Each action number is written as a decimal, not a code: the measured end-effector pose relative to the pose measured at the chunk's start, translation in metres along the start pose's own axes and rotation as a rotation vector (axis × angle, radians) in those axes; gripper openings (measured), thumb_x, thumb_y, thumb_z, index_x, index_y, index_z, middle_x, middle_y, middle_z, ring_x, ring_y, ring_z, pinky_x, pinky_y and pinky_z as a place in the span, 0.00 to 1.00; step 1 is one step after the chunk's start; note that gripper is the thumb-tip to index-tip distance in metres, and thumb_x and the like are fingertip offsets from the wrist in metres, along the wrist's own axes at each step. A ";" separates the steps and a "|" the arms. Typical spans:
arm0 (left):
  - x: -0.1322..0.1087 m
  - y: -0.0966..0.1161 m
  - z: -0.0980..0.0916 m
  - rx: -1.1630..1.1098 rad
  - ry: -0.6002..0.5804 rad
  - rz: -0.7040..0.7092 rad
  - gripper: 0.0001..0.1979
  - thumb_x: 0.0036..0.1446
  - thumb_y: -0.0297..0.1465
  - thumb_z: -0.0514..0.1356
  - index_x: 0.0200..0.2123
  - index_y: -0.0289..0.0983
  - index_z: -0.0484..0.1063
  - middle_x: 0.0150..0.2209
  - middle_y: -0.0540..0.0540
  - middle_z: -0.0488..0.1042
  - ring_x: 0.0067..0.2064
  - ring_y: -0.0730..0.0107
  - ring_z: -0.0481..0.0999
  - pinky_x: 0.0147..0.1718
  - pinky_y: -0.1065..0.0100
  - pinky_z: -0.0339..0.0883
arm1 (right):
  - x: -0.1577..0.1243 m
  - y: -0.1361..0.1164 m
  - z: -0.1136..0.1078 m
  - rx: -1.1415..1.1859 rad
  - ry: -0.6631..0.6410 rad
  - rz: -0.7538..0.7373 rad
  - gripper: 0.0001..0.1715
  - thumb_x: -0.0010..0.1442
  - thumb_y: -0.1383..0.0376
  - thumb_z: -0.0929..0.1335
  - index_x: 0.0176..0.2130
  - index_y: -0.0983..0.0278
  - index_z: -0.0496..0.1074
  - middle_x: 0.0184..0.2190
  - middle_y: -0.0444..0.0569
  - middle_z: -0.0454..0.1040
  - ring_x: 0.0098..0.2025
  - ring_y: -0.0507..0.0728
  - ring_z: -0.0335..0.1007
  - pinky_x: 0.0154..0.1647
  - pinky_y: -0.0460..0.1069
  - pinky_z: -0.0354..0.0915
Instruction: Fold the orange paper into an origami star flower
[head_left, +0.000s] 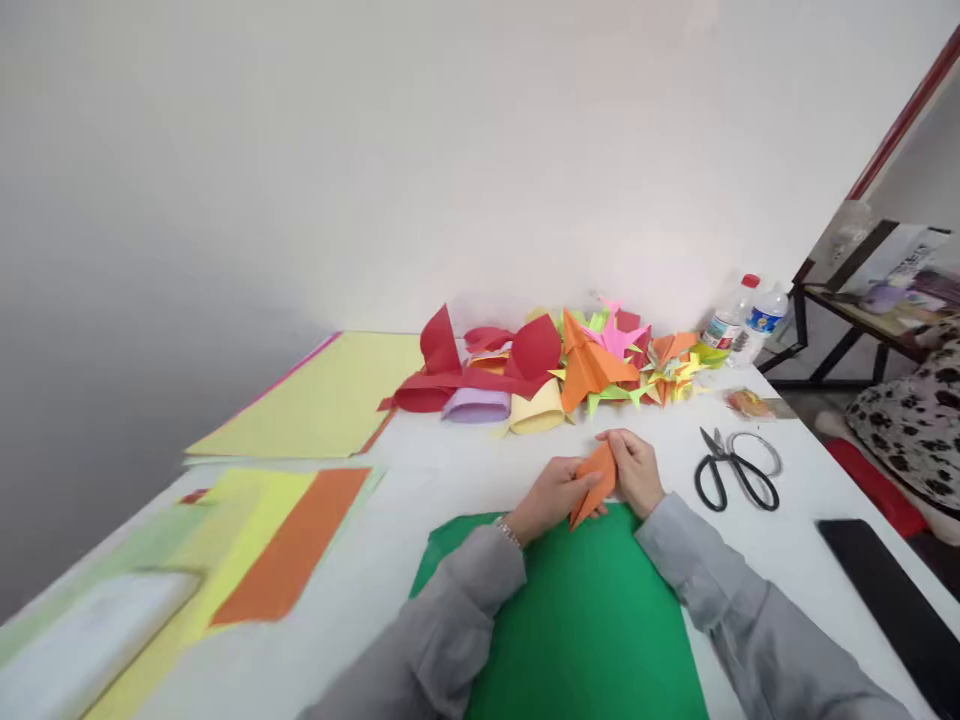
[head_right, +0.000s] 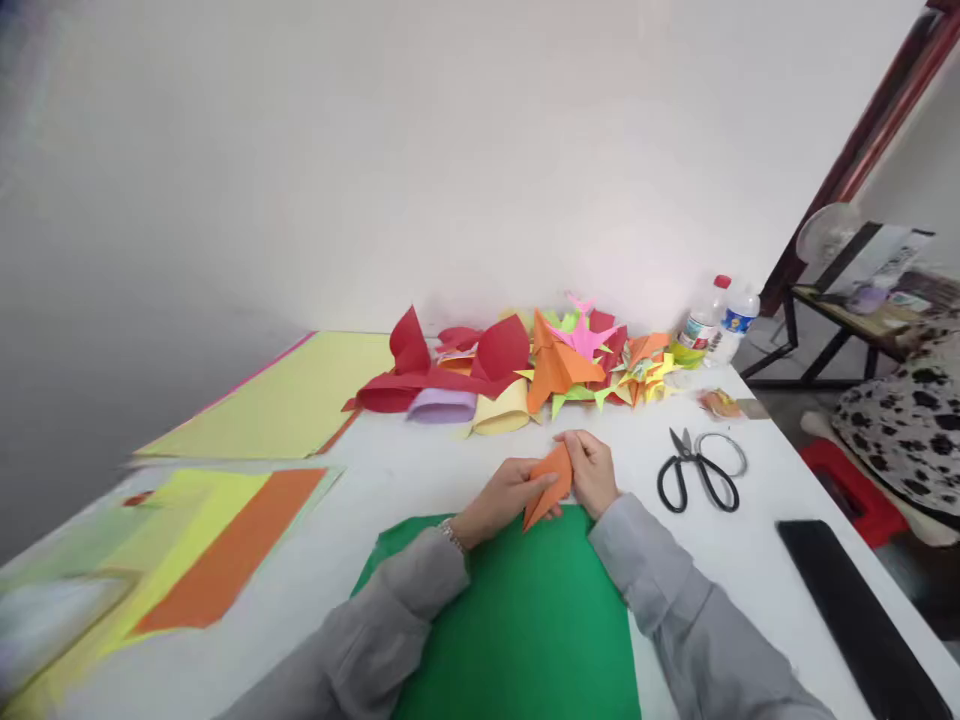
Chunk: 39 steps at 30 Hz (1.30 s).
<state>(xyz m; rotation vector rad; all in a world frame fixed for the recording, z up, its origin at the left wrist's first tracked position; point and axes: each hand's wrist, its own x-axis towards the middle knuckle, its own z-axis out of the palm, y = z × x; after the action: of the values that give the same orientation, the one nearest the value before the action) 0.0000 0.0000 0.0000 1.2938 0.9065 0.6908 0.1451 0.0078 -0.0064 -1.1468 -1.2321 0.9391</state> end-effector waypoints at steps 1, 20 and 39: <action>0.000 0.001 0.000 -0.019 0.011 0.004 0.15 0.49 0.40 0.60 0.28 0.31 0.70 0.19 0.45 0.76 0.21 0.66 0.76 0.20 0.70 0.69 | -0.002 0.001 0.002 0.010 -0.036 0.017 0.22 0.54 0.47 0.65 0.29 0.64 0.72 0.18 0.41 0.65 0.19 0.50 0.57 0.18 0.46 0.54; -0.001 0.003 0.001 -0.052 0.053 0.043 0.16 0.51 0.40 0.59 0.29 0.31 0.74 0.20 0.44 0.77 0.21 0.68 0.76 0.22 0.70 0.70 | -0.003 -0.005 0.004 0.185 -0.147 0.094 0.18 0.46 0.54 0.73 0.26 0.65 0.69 0.15 0.40 0.67 0.16 0.48 0.57 0.17 0.45 0.54; 0.001 0.000 0.004 -0.062 0.083 0.015 0.17 0.47 0.42 0.63 0.25 0.30 0.72 0.22 0.42 0.77 0.22 0.66 0.77 0.22 0.68 0.71 | 0.001 -0.006 0.001 0.312 -0.005 0.168 0.15 0.42 0.57 0.76 0.24 0.67 0.75 0.21 0.46 0.75 0.22 0.52 0.65 0.24 0.48 0.61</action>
<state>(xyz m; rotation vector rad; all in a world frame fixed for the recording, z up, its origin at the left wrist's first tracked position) 0.0041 -0.0014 -0.0001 1.2257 0.9360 0.7832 0.1440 0.0075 -0.0008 -1.0086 -0.9618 1.2136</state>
